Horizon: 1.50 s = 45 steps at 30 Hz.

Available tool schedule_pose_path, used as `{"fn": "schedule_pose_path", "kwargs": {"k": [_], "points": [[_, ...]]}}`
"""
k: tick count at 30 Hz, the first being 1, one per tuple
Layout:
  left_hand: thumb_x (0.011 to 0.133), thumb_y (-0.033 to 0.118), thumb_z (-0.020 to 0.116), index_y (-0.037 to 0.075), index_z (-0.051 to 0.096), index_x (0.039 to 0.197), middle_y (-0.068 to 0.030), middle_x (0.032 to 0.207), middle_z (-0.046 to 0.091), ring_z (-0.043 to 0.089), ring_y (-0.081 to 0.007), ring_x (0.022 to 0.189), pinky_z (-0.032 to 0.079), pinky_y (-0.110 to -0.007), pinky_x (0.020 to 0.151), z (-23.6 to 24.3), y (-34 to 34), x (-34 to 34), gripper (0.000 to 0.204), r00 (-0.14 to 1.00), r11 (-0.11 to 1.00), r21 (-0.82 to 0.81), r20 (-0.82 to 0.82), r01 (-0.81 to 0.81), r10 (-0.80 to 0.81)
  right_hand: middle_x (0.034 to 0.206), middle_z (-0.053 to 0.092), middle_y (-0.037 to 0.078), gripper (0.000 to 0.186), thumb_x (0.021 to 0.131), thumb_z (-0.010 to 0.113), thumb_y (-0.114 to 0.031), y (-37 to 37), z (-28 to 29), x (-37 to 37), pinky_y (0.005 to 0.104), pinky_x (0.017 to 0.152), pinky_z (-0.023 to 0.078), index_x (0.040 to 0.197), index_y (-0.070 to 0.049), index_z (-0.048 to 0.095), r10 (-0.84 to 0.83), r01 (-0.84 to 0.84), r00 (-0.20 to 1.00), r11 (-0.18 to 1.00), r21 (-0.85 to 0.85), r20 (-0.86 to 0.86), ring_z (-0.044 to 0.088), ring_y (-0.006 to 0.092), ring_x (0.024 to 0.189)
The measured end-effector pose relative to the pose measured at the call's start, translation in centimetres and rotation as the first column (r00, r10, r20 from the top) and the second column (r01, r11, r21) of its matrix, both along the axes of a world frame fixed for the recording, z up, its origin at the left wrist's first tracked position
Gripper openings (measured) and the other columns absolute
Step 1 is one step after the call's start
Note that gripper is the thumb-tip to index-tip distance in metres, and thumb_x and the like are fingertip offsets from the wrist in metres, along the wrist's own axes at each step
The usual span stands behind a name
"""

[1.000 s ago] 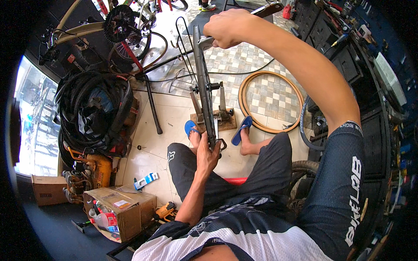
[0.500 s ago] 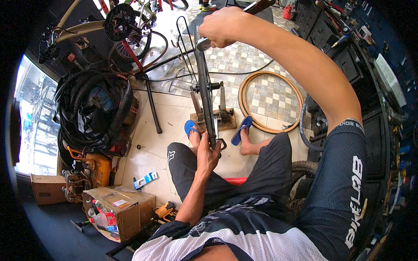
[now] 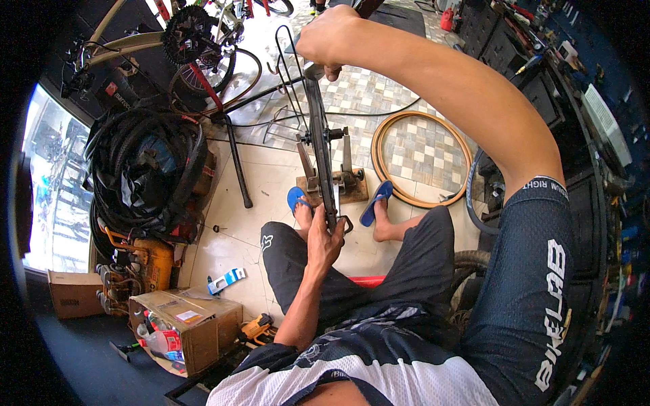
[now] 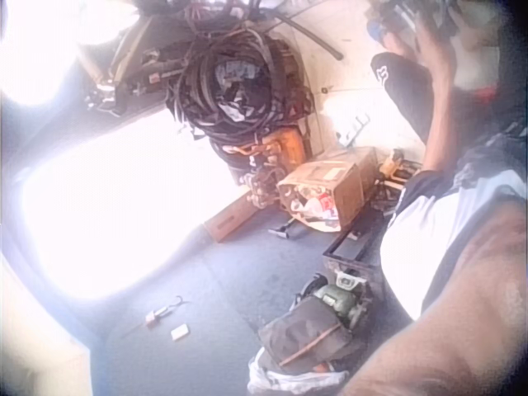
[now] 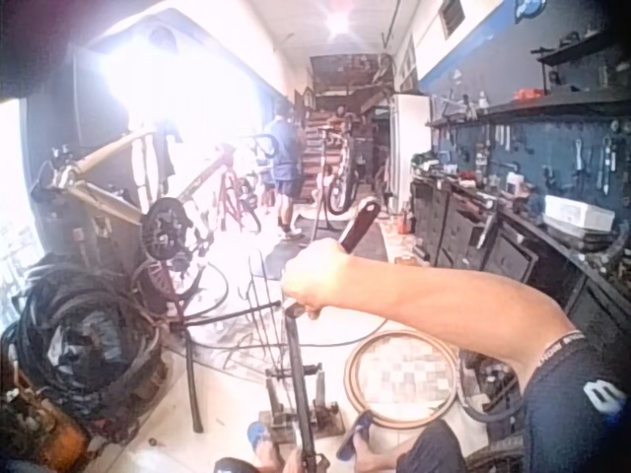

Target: The person removes a bicycle tire from a wheel, inspects the rim, and uses a spoke wrench to adjust the spokes. They then place the tire back onto the rim and continue adjusting the wheel while seated.

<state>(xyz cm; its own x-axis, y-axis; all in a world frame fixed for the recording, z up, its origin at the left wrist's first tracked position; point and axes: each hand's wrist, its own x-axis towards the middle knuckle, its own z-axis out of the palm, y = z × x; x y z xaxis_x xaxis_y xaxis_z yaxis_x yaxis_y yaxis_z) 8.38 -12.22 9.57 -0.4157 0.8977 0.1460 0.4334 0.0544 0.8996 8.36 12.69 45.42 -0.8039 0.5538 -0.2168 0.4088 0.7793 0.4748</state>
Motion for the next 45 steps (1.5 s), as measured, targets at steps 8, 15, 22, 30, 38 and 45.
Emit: {"fn": "schedule_pose_path", "kwargs": {"k": [8, 15, 22, 30, 38, 45], "points": [[0.092, 0.013, 0.072, -0.006, 0.048, 0.141, -0.0294, 0.122, 0.063, 0.063, -0.0450, 0.110, 0.052, -0.047, 0.094, -0.6, -0.1, -0.1, 0.058, 1.000, 1.000, -0.008, 0.003, -0.009, 0.009, 0.093, 0.078, 0.010, 0.024, 0.079, 0.081, -0.026, -0.4, 0.3, 0.0, 0.0461, 0.071, 0.059, 0.098, -0.011, 0.081, 0.044, -0.044, 0.999, 0.999, 0.020, 0.011, 0.075, 0.0292, 0.088], [0.092, 0.012, 0.072, -0.006, 0.048, 0.141, -0.0305, 0.123, 0.062, 0.063, -0.0455, 0.111, 0.052, -0.047, 0.095, -0.3, 0.1, 0.0, 0.058, 1.000, 1.000, 0.005, 0.008, -0.002, 0.002, 0.093, 0.078, 0.008, 0.023, 0.077, 0.083, -0.025, 0.2, -0.1, -0.8, 0.0449, 0.069, 0.059, 0.096, -0.012, 0.081, 0.068, -0.068, 0.998, 0.996, 0.052, 0.017, 0.075, 0.0271, 0.088], [0.092, 0.013, 0.072, -0.007, 0.048, 0.141, -0.0310, 0.125, 0.062, 0.062, -0.0459, 0.113, 0.051, -0.047, 0.096, -0.4, 0.0, -0.1, 0.058, 1.000, 1.000, 0.007, -0.024, -0.005, 0.005, 0.087, 0.078, 0.007, 0.020, 0.076, 0.084, -0.026, -0.3, 0.0, -1.6, 0.0441, 0.065, 0.059, 0.091, -0.013, 0.082, 0.055, -0.058, 0.997, 0.997, 0.051, 0.045, 0.076, 0.0260, 0.085], [0.093, 0.013, 0.072, -0.007, 0.047, 0.141, -0.0307, 0.123, 0.062, 0.062, -0.0462, 0.112, 0.051, -0.047, 0.095, 0.2, 0.1, 0.0, 0.058, 1.000, 1.000, 0.002, -0.013, 0.000, 0.000, 0.084, 0.078, 0.008, 0.019, 0.079, 0.080, -0.029, 0.1, -0.5, 0.1, 0.0453, 0.064, 0.059, 0.088, -0.012, 0.081, 0.138, -0.134, 0.989, 0.987, 0.084, -0.048, 0.076, 0.0271, 0.080], [0.093, 0.014, 0.072, -0.008, 0.047, 0.141, -0.0303, 0.120, 0.063, 0.062, -0.0466, 0.110, 0.051, -0.048, 0.095, -0.3, 0.1, -0.1, 0.059, 0.998, 1.000, -0.016, -0.061, -0.006, 0.005, 0.084, 0.077, 0.010, 0.021, 0.081, 0.078, -0.031, 0.0, -0.3, 1.4, 0.0454, 0.065, 0.059, 0.089, -0.012, 0.080, 0.122, -0.119, 0.982, 0.992, 0.031, -0.143, 0.076, 0.0295, 0.080], [0.093, 0.013, 0.072, -0.006, 0.049, 0.137, -0.0266, 0.110, 0.062, 0.061, -0.0426, 0.099, 0.051, -0.046, 0.086, 0.3, 0.0, 0.0, 0.054, 0.994, 0.998, 0.063, -0.101, -0.025, 0.031, 0.094, 0.078, 0.006, 0.022, 0.080, 0.082, -0.028, 0.2, -1.0, 1.7, 0.0444, 0.071, 0.060, 0.096, -0.013, 0.079, 0.111, -0.100, 0.986, 0.991, 0.089, -0.128, 0.075, 0.0277, 0.090]]}}
